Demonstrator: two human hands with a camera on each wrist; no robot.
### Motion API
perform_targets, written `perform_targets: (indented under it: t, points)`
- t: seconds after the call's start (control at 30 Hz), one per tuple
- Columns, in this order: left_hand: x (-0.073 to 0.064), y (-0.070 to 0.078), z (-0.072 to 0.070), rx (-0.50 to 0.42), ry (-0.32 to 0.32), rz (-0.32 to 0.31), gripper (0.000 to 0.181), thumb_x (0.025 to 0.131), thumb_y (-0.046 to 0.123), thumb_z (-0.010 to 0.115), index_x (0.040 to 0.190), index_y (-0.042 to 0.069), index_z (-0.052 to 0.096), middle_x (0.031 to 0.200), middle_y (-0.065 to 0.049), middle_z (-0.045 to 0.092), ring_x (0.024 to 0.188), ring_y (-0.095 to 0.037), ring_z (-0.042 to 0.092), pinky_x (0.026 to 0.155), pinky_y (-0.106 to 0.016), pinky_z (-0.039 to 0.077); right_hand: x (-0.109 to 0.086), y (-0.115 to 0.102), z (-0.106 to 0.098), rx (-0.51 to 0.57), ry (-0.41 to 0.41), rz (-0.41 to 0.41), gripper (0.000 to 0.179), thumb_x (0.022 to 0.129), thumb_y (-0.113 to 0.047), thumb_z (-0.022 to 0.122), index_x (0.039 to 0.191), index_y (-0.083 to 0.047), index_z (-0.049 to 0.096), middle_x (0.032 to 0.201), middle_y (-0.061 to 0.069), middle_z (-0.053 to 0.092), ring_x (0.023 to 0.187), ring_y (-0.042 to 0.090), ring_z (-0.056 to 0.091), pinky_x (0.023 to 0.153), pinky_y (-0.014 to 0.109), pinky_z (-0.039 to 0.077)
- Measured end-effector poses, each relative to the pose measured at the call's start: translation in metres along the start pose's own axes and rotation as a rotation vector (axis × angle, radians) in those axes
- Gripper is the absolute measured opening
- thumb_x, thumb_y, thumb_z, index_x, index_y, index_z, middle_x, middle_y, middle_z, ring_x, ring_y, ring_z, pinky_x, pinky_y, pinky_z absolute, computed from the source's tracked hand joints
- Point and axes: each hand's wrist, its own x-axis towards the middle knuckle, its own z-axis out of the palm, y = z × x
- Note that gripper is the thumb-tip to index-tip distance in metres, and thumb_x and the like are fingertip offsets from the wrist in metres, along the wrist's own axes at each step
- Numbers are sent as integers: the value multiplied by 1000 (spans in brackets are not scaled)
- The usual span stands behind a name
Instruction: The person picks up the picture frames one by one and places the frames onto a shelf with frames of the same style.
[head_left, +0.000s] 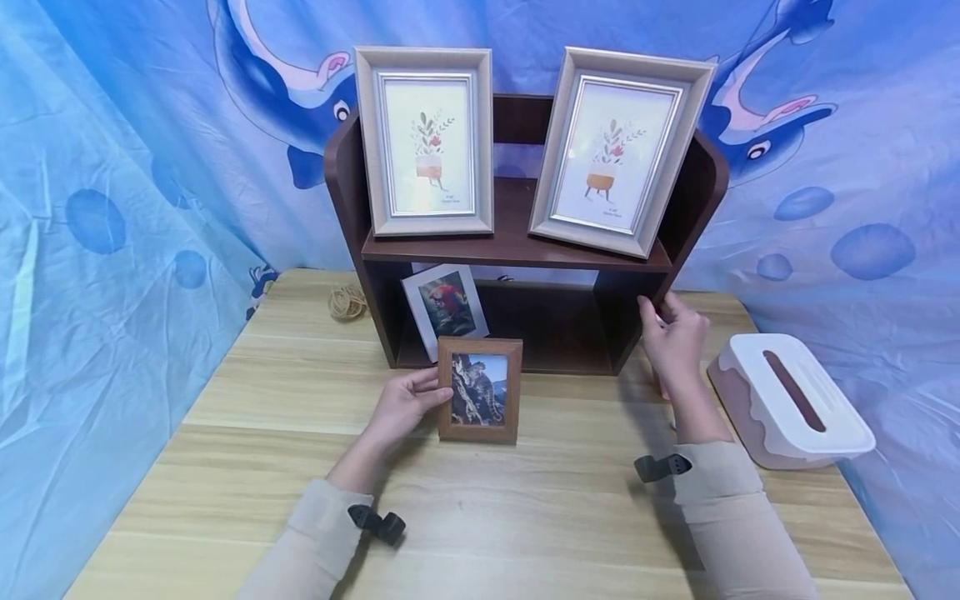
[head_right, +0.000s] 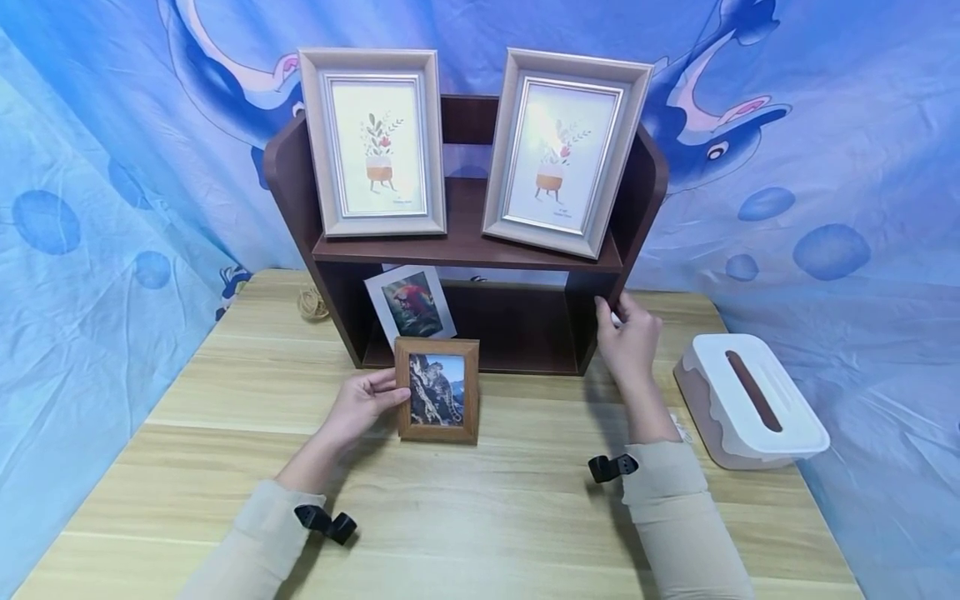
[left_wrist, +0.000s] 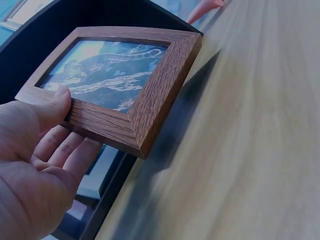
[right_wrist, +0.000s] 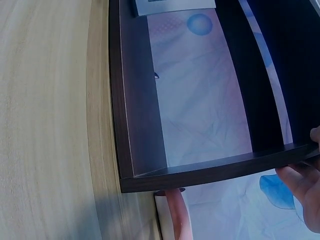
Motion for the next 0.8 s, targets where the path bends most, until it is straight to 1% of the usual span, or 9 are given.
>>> perform_targets:
  t: [0.07,0.17,0.23,0.27,0.37,0.53,0.6,0.7,0.8]
  points:
    - [3,3,3,-2,-14,16,48,87,4,77,132,-4,62,120,-23,69,105,-31,71,94,-33,56,0,0,0,4,2,-1,15,94,-8,71,99,6,75,95,20,75,84,5,71,67,0,44]
    - [6,9,9,7,-35,53,48,87,4,77,132,-5,62,118,-23,69,105,-31,71,94,-33,56,-1,0,0,17,4,1,14,93,-7,71,97,6,74,94,21,75,80,-18,60,66,0,44]
    - [9,13,13,13,-44,76,48,87,3,76,132,-7,61,117,-24,70,104,-31,72,92,-32,57,-1,0,0,21,4,-1,13,93,-7,71,96,6,74,93,21,75,78,-25,54,66,0,45]
    - [11,15,15,7,-52,87,48,88,1,76,132,-8,61,117,-25,69,104,-32,71,92,-32,57,0,-1,0,22,5,-3,13,93,-7,71,96,6,74,93,21,75,78,-26,53,66,0,45]
    - [16,20,23,-20,-68,105,48,88,-1,74,133,-9,59,117,-27,68,104,-33,71,88,-32,58,0,-1,0,7,8,-8,14,93,-8,71,96,5,74,93,20,75,78,-21,55,67,0,45]
    - [28,26,37,-42,-56,98,49,88,0,74,134,-7,59,120,-25,68,105,-32,71,88,-31,58,0,-1,1,-15,15,-20,14,93,-9,72,94,5,74,91,19,76,79,-2,64,67,-1,43]
    - [33,28,42,-37,-42,86,49,89,2,75,134,-6,60,121,-23,68,107,-31,70,90,-32,58,0,-1,2,-18,16,-22,14,93,-9,72,94,5,74,91,19,76,79,-1,64,66,-1,43]
    - [41,30,49,-30,-25,81,49,90,4,75,135,-4,60,122,-22,68,110,-31,69,94,-33,56,0,-1,2,-17,15,-16,13,93,-9,71,94,5,74,92,19,76,79,-3,63,66,-1,43]
    - [51,30,54,-35,-1,73,47,91,5,74,135,-3,60,123,-22,68,111,-30,69,95,-34,56,-1,0,3,-15,15,-8,14,94,-9,71,95,5,73,93,19,76,80,5,68,66,0,44]
